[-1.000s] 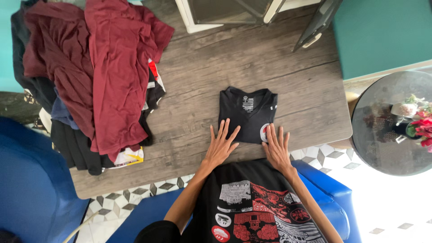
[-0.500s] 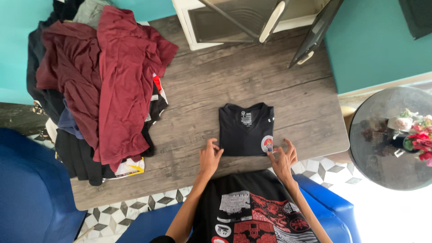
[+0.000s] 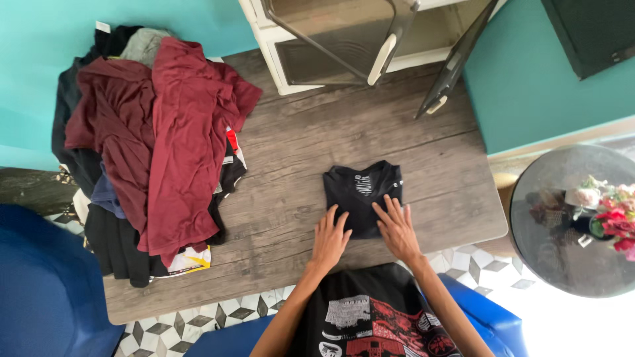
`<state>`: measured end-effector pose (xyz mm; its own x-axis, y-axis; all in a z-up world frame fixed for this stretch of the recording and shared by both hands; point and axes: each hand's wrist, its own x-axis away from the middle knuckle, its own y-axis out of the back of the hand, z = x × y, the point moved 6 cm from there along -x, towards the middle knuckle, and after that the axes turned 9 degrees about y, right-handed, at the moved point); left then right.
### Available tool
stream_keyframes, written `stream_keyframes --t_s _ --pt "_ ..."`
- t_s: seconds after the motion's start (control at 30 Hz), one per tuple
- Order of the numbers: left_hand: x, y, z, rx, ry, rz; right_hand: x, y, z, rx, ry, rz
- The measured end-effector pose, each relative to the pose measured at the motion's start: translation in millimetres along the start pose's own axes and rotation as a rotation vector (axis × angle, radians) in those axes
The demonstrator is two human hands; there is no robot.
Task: The person picks up a black t-shirt from a pile on a table, spreads it out, folds the sleeves and sides to form a rectangle, and then places the folded shirt into a shelf in a plastic storage cabinet.
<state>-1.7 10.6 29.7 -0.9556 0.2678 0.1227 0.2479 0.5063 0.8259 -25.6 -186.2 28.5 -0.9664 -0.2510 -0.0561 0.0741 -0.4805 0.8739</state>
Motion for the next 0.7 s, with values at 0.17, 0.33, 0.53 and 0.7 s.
stream_keyframes --t_s 0.17,0.33,0.53,0.7 --pt "-28 -22 -28 -0.008 -0.01 0.06 -13 25 -42 0.019 -0.058 -0.003" --pt "-88 -14 -62 0.036 0.081 0.091 -61 78 -73 -0.449 -0.284 -0.218" --pt "-241 36 -128 0.628 -0.186 -0.38 -164 89 -104 -0.812 -0.037 -0.28" --pt "-351 2 -138 0.845 0.206 -0.013 -191 82 -140 -0.848 0.01 -0.283"
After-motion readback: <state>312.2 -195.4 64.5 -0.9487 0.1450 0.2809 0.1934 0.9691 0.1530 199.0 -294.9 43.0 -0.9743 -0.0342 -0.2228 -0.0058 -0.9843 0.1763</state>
